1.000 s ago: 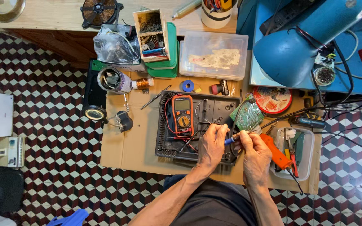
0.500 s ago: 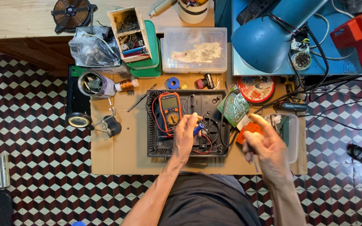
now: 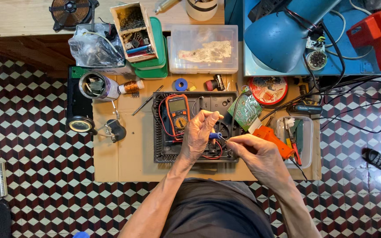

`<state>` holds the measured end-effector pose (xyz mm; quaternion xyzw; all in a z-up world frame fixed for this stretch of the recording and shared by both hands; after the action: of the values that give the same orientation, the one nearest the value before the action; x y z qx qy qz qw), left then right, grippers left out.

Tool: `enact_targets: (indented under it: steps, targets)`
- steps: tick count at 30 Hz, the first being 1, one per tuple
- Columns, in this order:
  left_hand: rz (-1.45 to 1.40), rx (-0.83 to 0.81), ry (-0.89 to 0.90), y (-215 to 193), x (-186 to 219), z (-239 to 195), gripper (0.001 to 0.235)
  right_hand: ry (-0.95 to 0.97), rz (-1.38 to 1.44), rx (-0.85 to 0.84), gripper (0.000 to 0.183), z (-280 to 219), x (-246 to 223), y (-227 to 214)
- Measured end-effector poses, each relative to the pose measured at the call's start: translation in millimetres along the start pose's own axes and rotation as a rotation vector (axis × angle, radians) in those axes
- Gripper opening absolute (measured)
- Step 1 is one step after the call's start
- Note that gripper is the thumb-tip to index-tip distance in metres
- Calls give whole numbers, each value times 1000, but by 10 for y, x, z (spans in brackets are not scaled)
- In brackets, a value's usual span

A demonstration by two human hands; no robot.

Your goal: The person uses a magnifying glass to inspect small electronic components in a parts box, then handles a circuit board and uses pliers and a screwdriver to manipulate components. The person also uses a multimeter to test connections.

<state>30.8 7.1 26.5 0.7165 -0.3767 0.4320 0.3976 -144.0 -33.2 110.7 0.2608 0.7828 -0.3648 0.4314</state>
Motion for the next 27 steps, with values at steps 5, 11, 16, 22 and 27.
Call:
enact_targets:
  steps: [5, 11, 16, 22, 27]
  targets:
    - [355, -23, 192, -11, 63, -49, 31, -41, -255, -47, 23, 76, -54, -36]
    - [265, -65, 267, 102, 6, -1, 29, 78, 79, -78, 33, 163, -38, -157]
    - [125, -22, 30, 102, -75, 53, 29, 106, 153, 5, 28, 65, 100, -218]
    - [270, -33, 103, 156, -19, 40, 27, 48, 142, 30, 20, 96, 231, -177]
    - [353, -35, 209, 171, 50, 21, 22, 118, 273, -12, 21, 129, 258, -186]
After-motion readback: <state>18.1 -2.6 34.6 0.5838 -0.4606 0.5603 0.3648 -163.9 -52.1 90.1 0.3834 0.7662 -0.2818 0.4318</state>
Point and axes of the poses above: each hand's wrist, its own z-axis towards the middle knuckle, its own y-axis out of the palm, x = y × z, the point moved 2 cm from there along z, towards the middle knuckle, and after that the axes turned 3 degrees about x, right-handed, at the moved point
